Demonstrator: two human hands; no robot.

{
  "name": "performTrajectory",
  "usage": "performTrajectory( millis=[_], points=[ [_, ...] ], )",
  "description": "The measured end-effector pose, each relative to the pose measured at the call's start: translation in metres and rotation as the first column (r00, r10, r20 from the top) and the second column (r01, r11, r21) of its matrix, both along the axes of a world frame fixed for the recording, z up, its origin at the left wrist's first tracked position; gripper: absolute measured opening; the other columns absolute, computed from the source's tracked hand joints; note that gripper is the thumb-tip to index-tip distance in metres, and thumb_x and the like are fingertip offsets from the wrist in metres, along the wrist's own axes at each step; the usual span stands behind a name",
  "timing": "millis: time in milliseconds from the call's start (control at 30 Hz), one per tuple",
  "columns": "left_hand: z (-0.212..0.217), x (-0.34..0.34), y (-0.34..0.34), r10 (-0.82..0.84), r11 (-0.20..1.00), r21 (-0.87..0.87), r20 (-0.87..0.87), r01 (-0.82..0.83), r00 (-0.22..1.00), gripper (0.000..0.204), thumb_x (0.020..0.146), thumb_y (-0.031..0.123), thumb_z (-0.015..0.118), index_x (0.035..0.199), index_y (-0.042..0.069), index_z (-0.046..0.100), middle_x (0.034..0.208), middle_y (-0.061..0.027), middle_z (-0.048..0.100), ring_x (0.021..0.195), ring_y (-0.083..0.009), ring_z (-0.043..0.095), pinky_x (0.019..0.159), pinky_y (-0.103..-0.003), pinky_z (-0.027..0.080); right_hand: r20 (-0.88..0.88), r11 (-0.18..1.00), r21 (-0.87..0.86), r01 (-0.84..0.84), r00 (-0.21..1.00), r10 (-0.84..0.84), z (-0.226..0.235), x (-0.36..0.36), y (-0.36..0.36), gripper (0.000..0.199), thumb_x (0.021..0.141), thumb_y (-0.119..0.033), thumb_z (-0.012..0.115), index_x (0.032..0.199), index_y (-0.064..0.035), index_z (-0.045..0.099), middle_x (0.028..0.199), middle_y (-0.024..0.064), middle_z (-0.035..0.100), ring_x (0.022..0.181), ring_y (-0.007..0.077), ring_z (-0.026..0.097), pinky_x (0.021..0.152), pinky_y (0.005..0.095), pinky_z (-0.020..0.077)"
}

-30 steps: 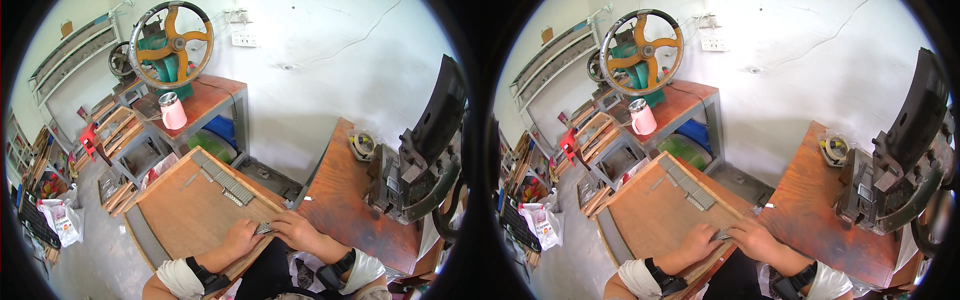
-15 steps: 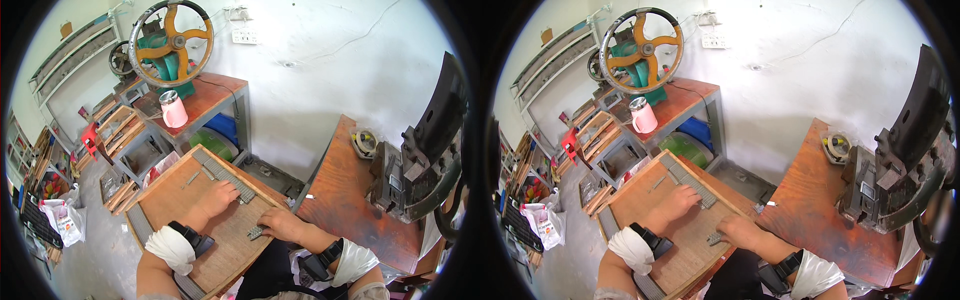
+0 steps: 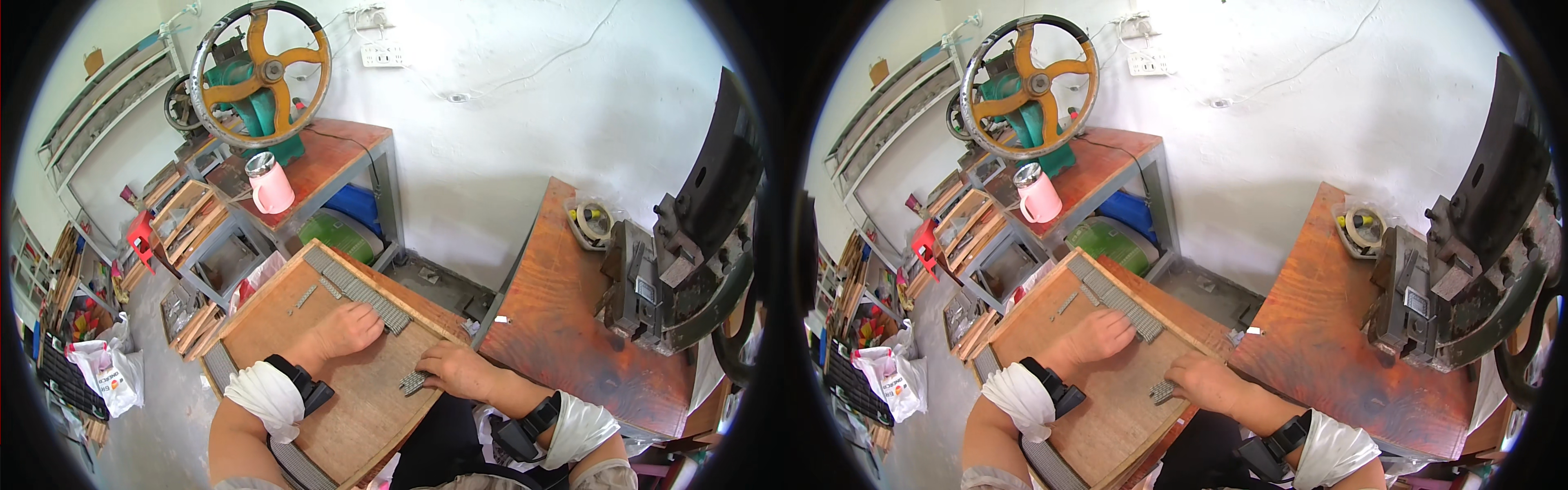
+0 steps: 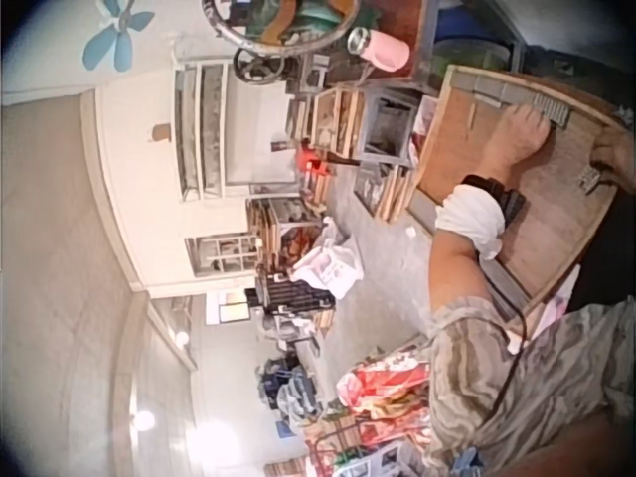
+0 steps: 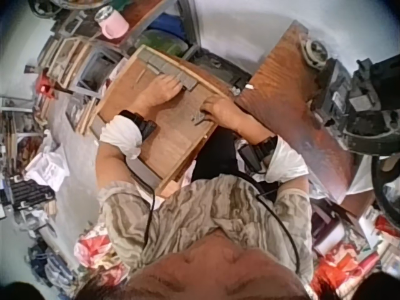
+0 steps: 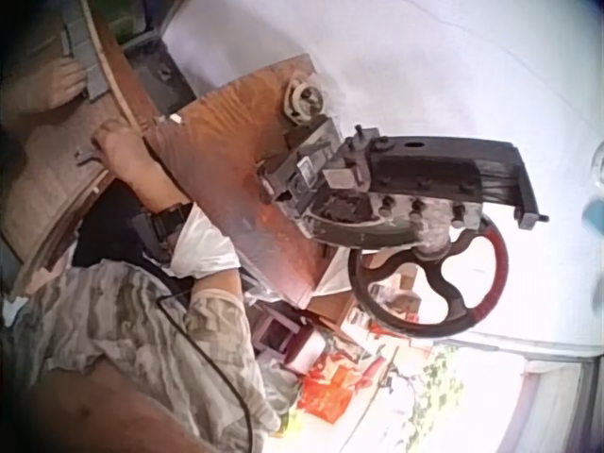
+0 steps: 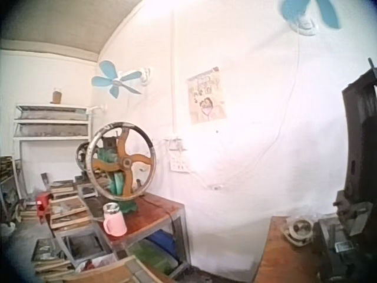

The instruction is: Manually stamping small metal clips using a hand press machine.

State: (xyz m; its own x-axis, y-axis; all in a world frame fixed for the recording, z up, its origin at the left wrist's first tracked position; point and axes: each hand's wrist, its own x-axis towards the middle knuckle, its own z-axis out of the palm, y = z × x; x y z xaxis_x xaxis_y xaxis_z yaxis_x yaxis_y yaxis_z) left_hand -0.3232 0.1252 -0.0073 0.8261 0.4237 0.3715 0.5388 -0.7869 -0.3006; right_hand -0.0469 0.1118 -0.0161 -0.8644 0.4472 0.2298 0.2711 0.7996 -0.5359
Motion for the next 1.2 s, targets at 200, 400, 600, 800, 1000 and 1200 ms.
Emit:
performTrajectory(
  millis=[200, 400, 600, 800, 1000, 1200],
  points=[
    [0.009, 0.012, 0.004, 0.137, 0.991, -0.022, 0.121, -0.135, 0.983, 0.031, 0.078, 0.013, 0.057, 0.108, 0.008, 0.062, 0.107, -0.0047, 0.059, 0.11, -0.0259, 0.054, 0.088, -0.039, 0.045, -0.004, 1.0, -0.006, 0.027, 1.0, -0.027, 0.0, 0.0, -0.001, 0.034, 0.07, -0.014, 0.075, 0.101, -0.0055, 0.064, 0.098, 0.01, 0.061, 0.1, 0.0311, 0.057, 0.086, 0.0386, 0.0481],
    [-0.009, 0.018, -0.005, 0.299, 0.946, -0.172, 0.146, -0.273, 0.943, 0.034, 0.082, 0.012, 0.055, 0.115, 0.011, 0.063, 0.116, -0.0034, 0.057, 0.121, -0.0269, 0.047, 0.095, -0.044, 0.038, 0.165, 0.993, 0.103, -0.049, 0.986, 0.032, 0.003, -0.008, 0.001, 0.038, 0.067, -0.015, 0.077, 0.102, -0.0078, 0.064, 0.099, 0.0069, 0.06, 0.097, 0.0285, 0.057, 0.084, 0.0374, 0.0484],
    [-0.017, 0.026, -0.008, 0.371, 0.907, -0.314, 0.281, -0.281, 0.885, 0.032, 0.077, 0.01, 0.063, 0.109, 0.011, 0.063, 0.109, -0.0033, 0.059, 0.117, -0.0259, 0.05, 0.09, -0.04, 0.036, 0.29, 0.984, 0.104, -0.145, 0.951, 0.109, 0.007, -0.016, 0.005, 0.038, 0.066, -0.016, 0.077, 0.101, -0.0088, 0.064, 0.097, 0.0066, 0.059, 0.097, 0.0282, 0.057, 0.084, 0.0383, 0.0478],
    [0.0, 0.029, -0.002, 0.429, 0.858, -0.397, 0.203, -0.327, 0.88, 0.04, 0.07, 0.007, 0.069, 0.11, 0.011, 0.061, 0.11, -0.0042, 0.059, 0.115, -0.0244, 0.05, 0.096, -0.045, 0.031, 0.305, 0.988, -0.036, -0.148, 0.94, 0.152, 0.014, -0.018, 0.011, 0.034, 0.069, -0.019, 0.076, 0.102, -0.0142, 0.068, 0.096, 0.0053, 0.059, 0.1, 0.0282, 0.056, 0.086, 0.0376, 0.047],
    [0.002, 0.035, -0.003, 0.465, 0.819, -0.439, 0.129, -0.371, 0.876, 0.042, 0.069, 0.007, 0.072, 0.109, 0.011, 0.061, 0.108, -0.0039, 0.058, 0.114, -0.0239, 0.049, 0.095, -0.046, 0.029, 0.379, 0.975, -0.028, -0.221, 0.9, 0.215, 0.027, -0.018, 0.007, 0.026, 0.072, -0.019, 0.075, 0.098, -0.0152, 0.071, 0.097, 0.0038, 0.061, 0.1, 0.0278, 0.055, 0.088, 0.0378, 0.0466],
    [-0.001, 0.033, -0.004, 0.44, 0.838, -0.429, 0.166, -0.337, 0.883, 0.038, 0.069, 0.009, 0.072, 0.106, 0.01, 0.062, 0.105, -0.0045, 0.06, 0.11, -0.0231, 0.05, 0.094, -0.043, 0.029, 0.251, 0.98, -0.076, -0.182, 0.948, 0.195, 0.013, -0.011, 0.005, 0.032, 0.073, -0.018, 0.075, 0.103, -0.0098, 0.067, 0.1, 0.0063, 0.063, 0.102, 0.0291, 0.055, 0.09, 0.0389, 0.046]
  ],
)
